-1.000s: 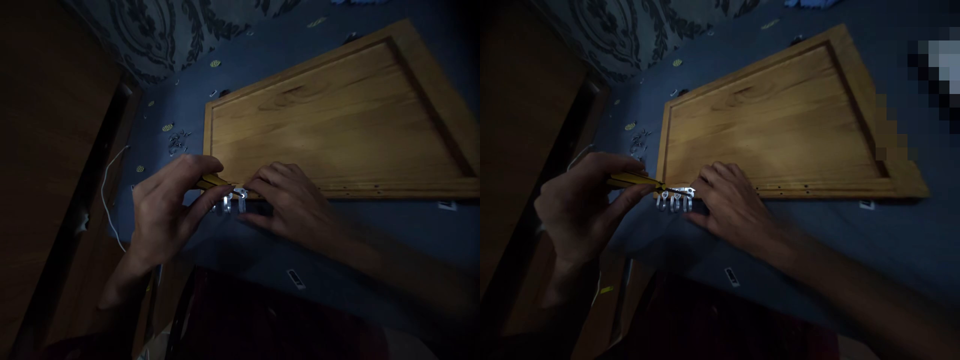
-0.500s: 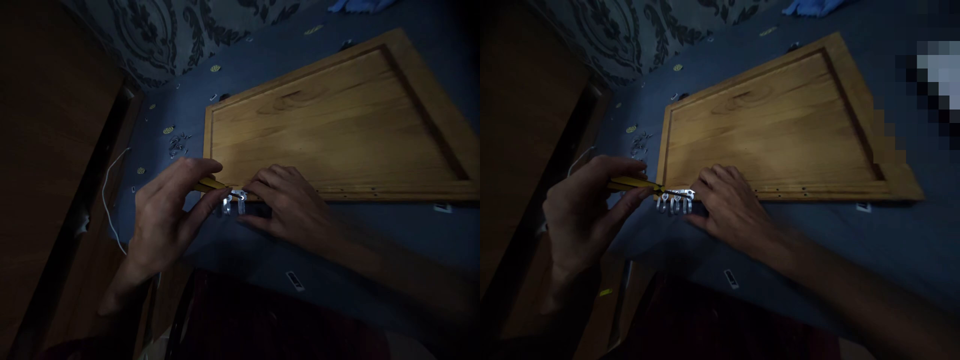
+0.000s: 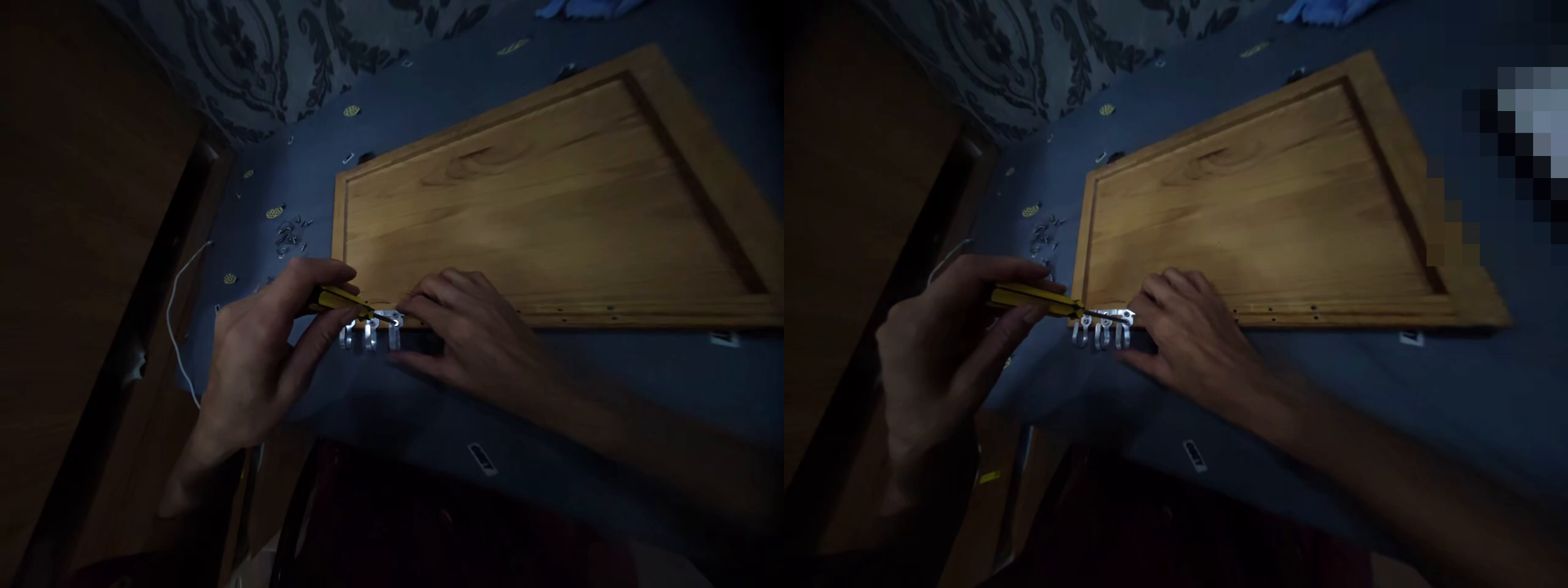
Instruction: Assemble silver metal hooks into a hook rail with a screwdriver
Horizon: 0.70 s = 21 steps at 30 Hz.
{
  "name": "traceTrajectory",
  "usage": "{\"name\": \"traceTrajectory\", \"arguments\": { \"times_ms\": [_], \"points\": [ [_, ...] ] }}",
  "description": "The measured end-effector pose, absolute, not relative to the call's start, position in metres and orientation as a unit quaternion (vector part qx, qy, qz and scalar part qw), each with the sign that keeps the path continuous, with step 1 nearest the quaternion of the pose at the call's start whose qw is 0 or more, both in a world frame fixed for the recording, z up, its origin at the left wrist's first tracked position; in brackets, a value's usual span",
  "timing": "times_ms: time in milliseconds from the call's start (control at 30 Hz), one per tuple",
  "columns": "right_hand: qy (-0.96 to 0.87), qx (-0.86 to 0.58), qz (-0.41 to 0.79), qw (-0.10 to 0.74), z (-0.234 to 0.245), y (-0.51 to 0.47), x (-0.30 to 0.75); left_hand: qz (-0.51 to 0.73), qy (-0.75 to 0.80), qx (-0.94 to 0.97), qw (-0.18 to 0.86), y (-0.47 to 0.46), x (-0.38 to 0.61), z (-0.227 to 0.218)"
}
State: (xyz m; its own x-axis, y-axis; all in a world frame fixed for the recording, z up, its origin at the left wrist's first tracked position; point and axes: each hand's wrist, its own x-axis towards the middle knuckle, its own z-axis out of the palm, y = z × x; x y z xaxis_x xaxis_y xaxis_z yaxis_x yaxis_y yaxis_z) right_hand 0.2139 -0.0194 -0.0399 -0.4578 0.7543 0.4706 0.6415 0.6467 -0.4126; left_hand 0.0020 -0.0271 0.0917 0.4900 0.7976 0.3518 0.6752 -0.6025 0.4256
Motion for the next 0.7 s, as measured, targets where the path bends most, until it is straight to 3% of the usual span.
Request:
{"name": "traceTrajectory", "arguments": {
  "times_ms": [700],
  "points": [
    [-0.85,-0.409,0.09,0.319,-0.042,-0.018,0.215,0.267,0.449,0.843,0.13,-0.025,0.002,0.096]
  ]
}}
